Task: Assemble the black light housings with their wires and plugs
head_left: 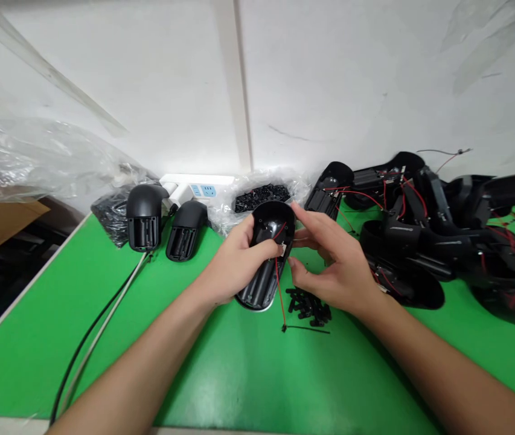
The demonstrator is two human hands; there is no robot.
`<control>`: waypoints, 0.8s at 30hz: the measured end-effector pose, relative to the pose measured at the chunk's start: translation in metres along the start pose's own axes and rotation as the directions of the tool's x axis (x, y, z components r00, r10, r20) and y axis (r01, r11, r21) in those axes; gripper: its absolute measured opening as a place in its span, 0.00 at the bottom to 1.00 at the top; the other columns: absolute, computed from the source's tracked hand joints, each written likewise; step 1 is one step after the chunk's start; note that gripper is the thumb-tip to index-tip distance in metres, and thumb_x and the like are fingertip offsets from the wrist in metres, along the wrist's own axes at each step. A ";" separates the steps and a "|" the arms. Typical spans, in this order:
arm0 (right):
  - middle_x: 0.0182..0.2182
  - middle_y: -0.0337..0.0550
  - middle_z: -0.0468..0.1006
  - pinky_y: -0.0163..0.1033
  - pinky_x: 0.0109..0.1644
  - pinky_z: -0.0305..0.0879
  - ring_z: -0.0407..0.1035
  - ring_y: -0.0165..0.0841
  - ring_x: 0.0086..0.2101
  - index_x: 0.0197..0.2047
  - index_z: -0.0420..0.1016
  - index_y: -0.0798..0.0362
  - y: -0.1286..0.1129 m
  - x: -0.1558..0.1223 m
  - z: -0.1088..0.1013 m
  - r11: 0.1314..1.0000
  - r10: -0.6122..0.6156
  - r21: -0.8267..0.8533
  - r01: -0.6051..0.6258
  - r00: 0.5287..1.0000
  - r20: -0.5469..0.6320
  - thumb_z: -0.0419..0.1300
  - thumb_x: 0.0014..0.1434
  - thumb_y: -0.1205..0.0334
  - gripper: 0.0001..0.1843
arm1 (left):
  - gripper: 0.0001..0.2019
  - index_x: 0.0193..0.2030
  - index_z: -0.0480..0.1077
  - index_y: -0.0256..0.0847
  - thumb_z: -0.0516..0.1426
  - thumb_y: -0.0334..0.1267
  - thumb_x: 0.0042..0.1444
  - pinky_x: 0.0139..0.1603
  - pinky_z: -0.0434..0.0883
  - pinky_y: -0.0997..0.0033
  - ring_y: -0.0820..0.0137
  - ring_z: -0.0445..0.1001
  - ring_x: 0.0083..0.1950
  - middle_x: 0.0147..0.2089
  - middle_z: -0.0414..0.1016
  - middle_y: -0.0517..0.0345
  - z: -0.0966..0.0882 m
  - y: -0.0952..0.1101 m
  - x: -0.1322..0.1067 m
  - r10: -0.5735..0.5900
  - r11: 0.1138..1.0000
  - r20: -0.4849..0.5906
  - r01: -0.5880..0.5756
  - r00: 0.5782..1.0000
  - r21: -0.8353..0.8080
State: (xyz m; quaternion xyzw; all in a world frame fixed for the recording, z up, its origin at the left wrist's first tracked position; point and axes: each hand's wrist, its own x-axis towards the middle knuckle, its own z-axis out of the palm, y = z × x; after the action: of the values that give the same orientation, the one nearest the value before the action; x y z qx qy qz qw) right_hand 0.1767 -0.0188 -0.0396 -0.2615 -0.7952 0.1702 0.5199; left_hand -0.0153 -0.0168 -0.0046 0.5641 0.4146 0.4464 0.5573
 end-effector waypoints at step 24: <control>0.44 0.45 0.76 0.45 0.55 0.75 0.73 0.34 0.44 0.68 0.73 0.46 -0.009 -0.002 0.014 0.952 0.243 0.219 -0.215 0.964 -0.108 0.63 0.69 0.71 0.27 | 0.18 0.54 0.73 0.39 0.66 0.41 0.60 0.41 0.71 0.69 0.69 0.73 0.40 0.43 0.77 0.56 0.006 -0.010 0.003 0.039 0.997 -0.142 -0.049 0.989 -0.068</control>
State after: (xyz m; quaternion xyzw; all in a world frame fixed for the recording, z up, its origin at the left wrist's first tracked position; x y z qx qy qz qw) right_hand 0.1623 -0.0276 -0.0416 -0.3080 -0.7009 0.2927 0.5730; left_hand -0.0083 -0.0153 -0.0146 0.5200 0.4243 0.5115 0.5365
